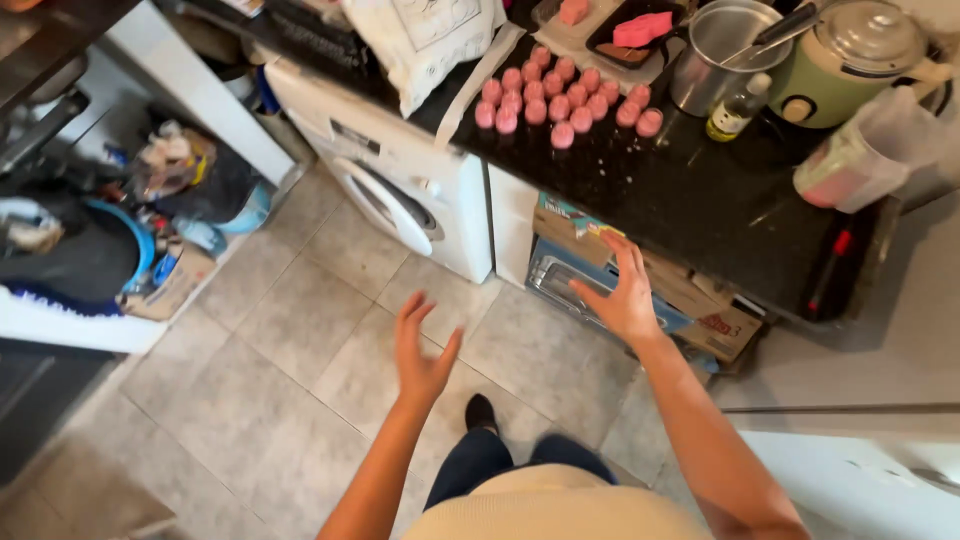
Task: Organizing and arranging small pink containers on a work table and counter.
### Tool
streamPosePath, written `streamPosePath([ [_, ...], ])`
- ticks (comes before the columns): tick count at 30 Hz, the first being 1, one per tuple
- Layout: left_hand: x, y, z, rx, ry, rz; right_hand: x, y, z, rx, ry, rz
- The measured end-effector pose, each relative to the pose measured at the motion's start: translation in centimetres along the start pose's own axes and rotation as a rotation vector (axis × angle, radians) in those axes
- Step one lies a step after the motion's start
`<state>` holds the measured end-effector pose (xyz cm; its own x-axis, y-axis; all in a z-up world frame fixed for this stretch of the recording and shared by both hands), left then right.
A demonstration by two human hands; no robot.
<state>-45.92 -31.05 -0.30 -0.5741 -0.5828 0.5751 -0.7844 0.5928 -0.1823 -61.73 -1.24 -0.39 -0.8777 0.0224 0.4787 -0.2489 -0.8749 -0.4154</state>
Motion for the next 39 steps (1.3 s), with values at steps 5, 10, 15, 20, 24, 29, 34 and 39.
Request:
streamPosePath([
  [5,11.9,13.3,4.3,-0.035,0.038,0.148,10.3,6.2,-3.5,-0.069,0.151,0.015],
  [10,17.5,25.0,11.6,-0.006,0.043,0.185,17.7,11.9,-9.6,-0.174,0.235,0.039],
  [15,20.9,31.5,13.1,0.087,-0.043,0.196,21.7,15.0,-12.9,-0.191,0.014,-0.014],
  [20,21.6,34.4,14.7,0.121,-0.053,0.211,22.2,16.2,-14.8,-0.278,-0.001,0.019],
  [24,22.1,35.0,15.9,0.089,-0.084,0.189,23.2,16.2,-15.0,-0.334,-0.031,0.061],
  [29,22.7,34.6,15.6,0.101,-0.027,0.195,23.5,16.6,-15.2,-0.308,-0.059,0.033],
  [34,23.1,34.8,15.3,0.096,0.006,0.19,24.2,16.5,-13.0,-0.243,-0.088,-0.07],
  [39,23.1,35.1,15.8,0.207,0.066,0.131,23.6,16.5,-12.4,-0.195,-0.12,-0.151],
])
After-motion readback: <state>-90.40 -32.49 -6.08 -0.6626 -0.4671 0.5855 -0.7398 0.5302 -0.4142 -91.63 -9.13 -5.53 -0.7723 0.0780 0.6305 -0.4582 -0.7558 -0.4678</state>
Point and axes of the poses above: each hand's wrist, its own x-axis towards the middle knuckle, its own y-axis out of the palm, z = x × y, the point moved 4 cm from there along x, towards the middle knuckle, and after that the axes turned 15 degrees about -z, right-handed, at the moved point
